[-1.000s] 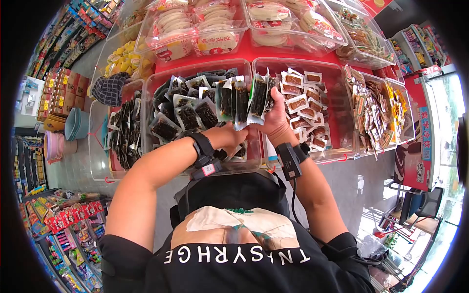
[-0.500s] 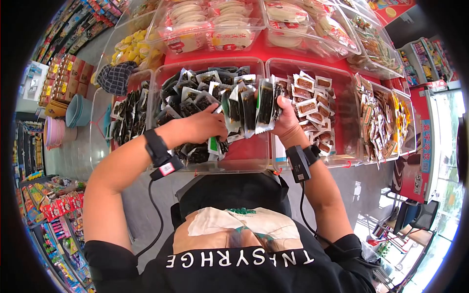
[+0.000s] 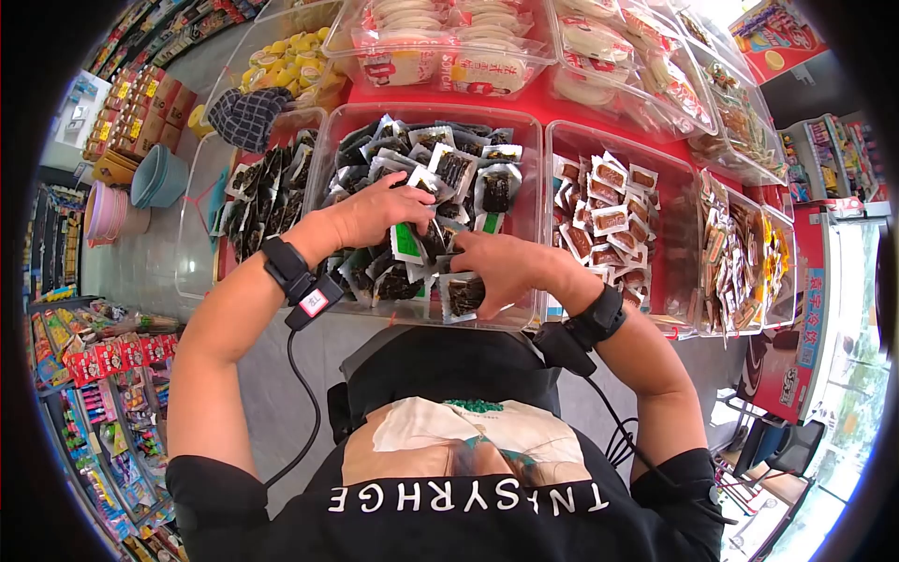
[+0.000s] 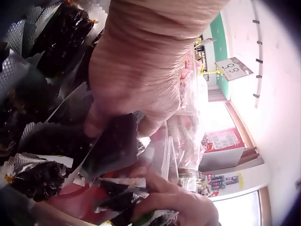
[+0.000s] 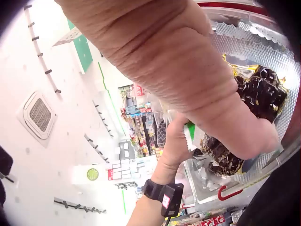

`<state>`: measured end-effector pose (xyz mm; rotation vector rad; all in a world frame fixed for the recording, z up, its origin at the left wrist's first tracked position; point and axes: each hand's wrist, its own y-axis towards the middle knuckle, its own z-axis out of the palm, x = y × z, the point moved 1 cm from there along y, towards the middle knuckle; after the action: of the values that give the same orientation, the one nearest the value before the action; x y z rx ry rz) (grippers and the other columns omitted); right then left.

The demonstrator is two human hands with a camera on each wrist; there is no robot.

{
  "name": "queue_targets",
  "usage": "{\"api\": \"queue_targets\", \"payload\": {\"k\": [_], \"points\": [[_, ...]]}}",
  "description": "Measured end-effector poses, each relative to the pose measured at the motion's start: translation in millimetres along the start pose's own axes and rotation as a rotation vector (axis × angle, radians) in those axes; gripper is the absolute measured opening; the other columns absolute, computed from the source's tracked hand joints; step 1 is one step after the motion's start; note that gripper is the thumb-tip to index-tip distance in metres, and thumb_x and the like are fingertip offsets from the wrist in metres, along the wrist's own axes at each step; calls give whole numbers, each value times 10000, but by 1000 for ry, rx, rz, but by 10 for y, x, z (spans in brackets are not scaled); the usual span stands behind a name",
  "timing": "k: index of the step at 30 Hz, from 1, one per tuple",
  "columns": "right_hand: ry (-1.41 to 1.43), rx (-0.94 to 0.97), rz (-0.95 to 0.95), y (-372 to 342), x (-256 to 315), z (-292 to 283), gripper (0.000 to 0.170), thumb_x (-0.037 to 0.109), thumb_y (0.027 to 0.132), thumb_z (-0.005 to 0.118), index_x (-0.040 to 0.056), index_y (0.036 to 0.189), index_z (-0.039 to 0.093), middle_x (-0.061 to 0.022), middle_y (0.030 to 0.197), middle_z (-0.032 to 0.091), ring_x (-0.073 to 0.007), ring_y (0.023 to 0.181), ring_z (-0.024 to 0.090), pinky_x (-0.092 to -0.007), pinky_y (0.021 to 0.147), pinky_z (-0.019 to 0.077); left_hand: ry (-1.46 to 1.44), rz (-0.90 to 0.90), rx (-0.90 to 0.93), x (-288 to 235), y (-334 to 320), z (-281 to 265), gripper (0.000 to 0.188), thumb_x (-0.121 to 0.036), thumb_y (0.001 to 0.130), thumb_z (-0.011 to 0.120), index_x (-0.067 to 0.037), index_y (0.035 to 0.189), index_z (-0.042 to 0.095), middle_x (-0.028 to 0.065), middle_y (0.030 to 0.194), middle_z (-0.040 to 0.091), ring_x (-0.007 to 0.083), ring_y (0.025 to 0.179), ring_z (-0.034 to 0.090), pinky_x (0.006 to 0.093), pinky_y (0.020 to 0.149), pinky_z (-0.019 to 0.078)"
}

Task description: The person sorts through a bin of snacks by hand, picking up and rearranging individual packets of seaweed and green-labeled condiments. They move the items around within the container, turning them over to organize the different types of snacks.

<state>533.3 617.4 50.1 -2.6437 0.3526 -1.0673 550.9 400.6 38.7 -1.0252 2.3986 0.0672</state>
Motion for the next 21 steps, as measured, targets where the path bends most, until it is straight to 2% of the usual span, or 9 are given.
{"api": "queue_targets", "payload": {"k": [4, 7, 11, 12, 15, 18, 21], "points": [[-10, 73, 1, -2, -33, 39, 490, 238, 513, 698, 46, 948, 582, -162, 987, 486, -322, 934, 493, -378, 767, 433, -32, -22, -146, 166, -77, -4, 324, 75, 628, 580, -142, 864, 533, 11, 1069, 574, 213, 1154, 430, 460, 994, 224], [-58, 104, 127, 82, 2, 62, 494, 233, 509, 705, 48, 951, 586, -161, 1000, 494, -315, 955, 489, -379, 771, 434, -127, -17, -257, 244, -88, -17, 283, 17, 668, 616, -148, 880, 527, 17, 1049, 585, 219, 1140, 449, 429, 978, 256], [-364, 10, 175, 232, -136, 351, 546, 289, 469, 756, 70, 943, 596, -125, 1022, 486, -316, 1001, 464, -400, 772, 431, -85, -44, -262, 220, -99, -48, 230, -37, 698, 626, -138, 876, 520, 30, 1041, 593, 223, 1124, 466, 417, 972, 269], [-401, 32, 167, 219, -127, 397, 607, 312, 471, 765, 98, 1005, 569, -115, 1032, 477, -322, 1026, 443, -402, 784, 423, -75, -38, -259, 226, -94, -38, 195, -71, 722, 616, -137, 878, 520, 30, 1047, 592, 225, 1123, 465, 419, 972, 268], [-375, 26, 138, 95, -222, 327, 658, 309, 491, 760, 131, 1077, 523, -114, 1042, 477, -314, 1053, 428, -415, 810, 413, -90, 37, -333, 279, -70, 15, 256, -62, 655, 670, -131, 862, 536, 54, 998, 577, 248, 1072, 489, 384, 897, 340], [-210, 187, 127, 93, -304, 236, 677, 303, 527, 754, 143, 1124, 478, -152, 1091, 442, -344, 1057, 430, -429, 841, 406, -65, 27, -342, 256, -93, 22, 260, -69, 651, 678, -132, 859, 534, 45, 994, 581, 241, 1064, 490, 384, 895, 337], [-270, 169, 194, 157, -250, 266, 596, 283, 542, 731, 143, 1075, 505, -140, 1040, 496, -318, 1020, 469, -427, 777, 445, -113, -5, -282, 256, -90, 17, 185, -73, 724, 616, -143, 868, 523, 9, 1028, 595, 213, 1131, 451, 415, 961, 269]]}}
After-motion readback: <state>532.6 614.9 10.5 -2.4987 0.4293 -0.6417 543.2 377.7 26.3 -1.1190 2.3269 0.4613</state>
